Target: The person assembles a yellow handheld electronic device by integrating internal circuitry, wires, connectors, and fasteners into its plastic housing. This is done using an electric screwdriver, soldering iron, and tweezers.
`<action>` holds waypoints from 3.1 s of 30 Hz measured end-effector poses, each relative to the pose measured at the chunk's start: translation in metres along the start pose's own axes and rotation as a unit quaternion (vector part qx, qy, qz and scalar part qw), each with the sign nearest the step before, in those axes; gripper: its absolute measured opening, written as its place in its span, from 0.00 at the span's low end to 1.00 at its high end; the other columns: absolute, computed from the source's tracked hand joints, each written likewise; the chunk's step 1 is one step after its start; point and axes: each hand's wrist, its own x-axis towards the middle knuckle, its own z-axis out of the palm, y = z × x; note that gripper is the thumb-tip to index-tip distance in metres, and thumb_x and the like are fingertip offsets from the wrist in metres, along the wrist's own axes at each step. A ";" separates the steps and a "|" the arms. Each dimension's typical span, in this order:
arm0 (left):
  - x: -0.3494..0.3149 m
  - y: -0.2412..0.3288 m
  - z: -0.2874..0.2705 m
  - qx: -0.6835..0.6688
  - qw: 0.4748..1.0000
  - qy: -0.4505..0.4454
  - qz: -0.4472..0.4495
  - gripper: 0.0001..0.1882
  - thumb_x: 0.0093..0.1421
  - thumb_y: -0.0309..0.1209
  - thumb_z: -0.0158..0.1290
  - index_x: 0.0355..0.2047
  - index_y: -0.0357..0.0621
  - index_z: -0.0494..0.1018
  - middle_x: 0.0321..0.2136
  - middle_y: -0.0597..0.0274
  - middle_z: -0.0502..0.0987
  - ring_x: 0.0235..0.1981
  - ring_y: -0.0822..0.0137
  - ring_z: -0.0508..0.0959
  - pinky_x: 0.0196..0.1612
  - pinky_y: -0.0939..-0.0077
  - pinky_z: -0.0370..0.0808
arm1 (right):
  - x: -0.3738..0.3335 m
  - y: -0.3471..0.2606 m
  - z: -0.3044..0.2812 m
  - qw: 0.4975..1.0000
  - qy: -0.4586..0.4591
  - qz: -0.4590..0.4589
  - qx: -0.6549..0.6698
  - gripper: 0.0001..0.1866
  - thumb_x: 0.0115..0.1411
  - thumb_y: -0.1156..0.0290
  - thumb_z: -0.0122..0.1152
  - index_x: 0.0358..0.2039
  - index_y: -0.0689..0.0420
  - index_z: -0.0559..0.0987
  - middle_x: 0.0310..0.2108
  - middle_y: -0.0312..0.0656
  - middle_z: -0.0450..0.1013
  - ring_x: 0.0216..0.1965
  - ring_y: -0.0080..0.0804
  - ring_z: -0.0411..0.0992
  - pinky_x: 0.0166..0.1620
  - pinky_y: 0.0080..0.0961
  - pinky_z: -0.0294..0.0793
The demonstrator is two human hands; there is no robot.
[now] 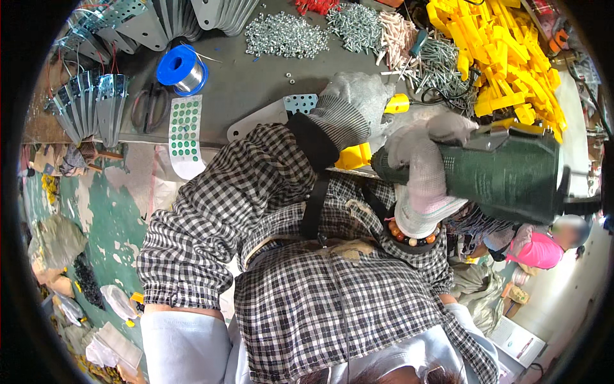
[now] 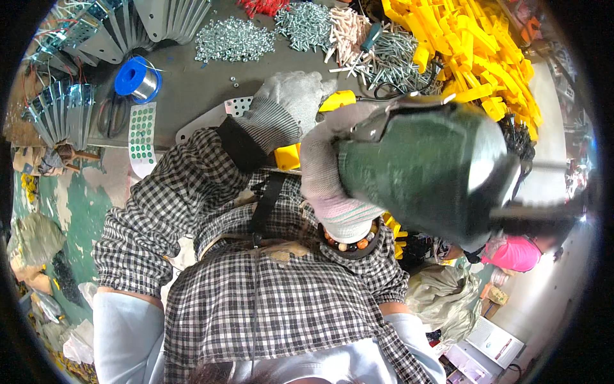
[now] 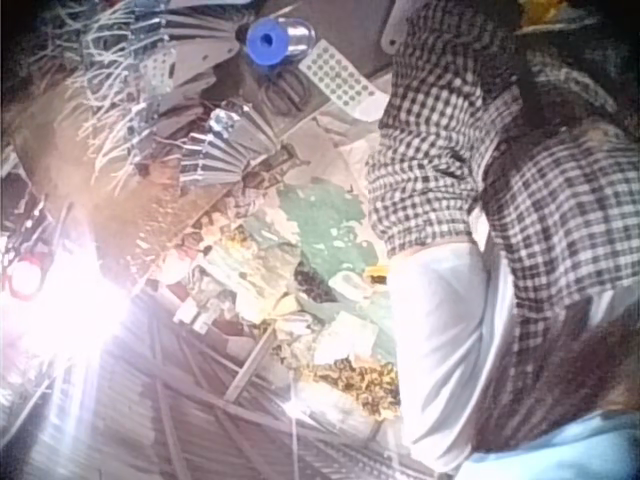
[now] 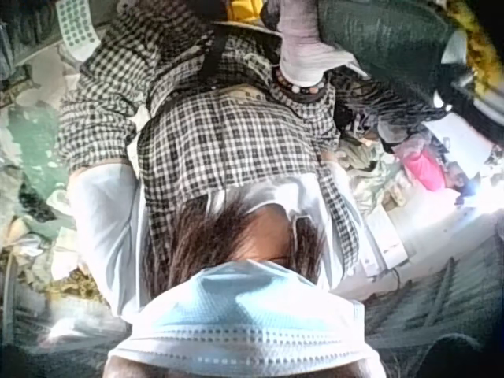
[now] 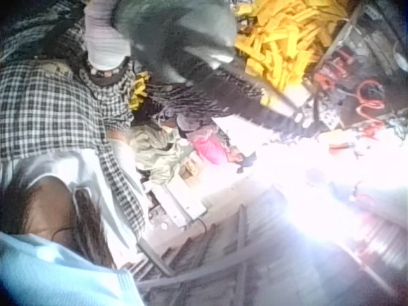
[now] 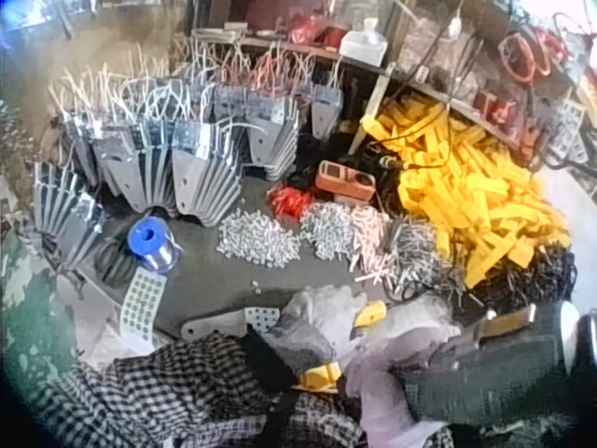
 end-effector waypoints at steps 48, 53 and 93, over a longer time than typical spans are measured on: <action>-0.013 -0.044 0.032 -0.016 0.925 -0.273 0.264 0.24 0.53 0.33 0.58 0.52 0.49 0.72 0.38 0.61 0.80 0.40 0.66 0.79 0.49 0.69 0.75 | 0.028 0.024 -0.004 0.971 -0.031 -0.215 -0.103 0.22 0.44 0.70 0.76 0.41 0.59 0.80 0.31 0.36 0.79 0.33 0.19 0.74 0.38 0.21 0.75; -0.015 -0.036 0.010 -0.022 0.938 -0.220 0.268 0.18 0.58 0.37 0.55 0.49 0.49 0.74 0.38 0.62 0.80 0.44 0.66 0.79 0.50 0.70 0.73 | 0.034 0.025 -0.029 0.935 -0.172 0.138 0.278 0.19 0.49 0.70 0.74 0.41 0.60 0.80 0.39 0.41 0.78 0.38 0.21 0.75 0.43 0.23 0.75; -0.015 -0.019 0.017 0.177 0.916 -0.049 0.356 0.35 0.50 0.56 0.60 0.53 0.55 0.67 0.44 0.69 0.72 0.53 0.67 0.71 0.65 0.50 0.52 | 0.042 -0.010 -0.034 0.958 -0.138 0.083 0.237 0.11 0.54 0.78 0.63 0.36 0.58 0.72 0.14 0.36 0.67 0.14 0.25 0.66 0.21 0.25 0.67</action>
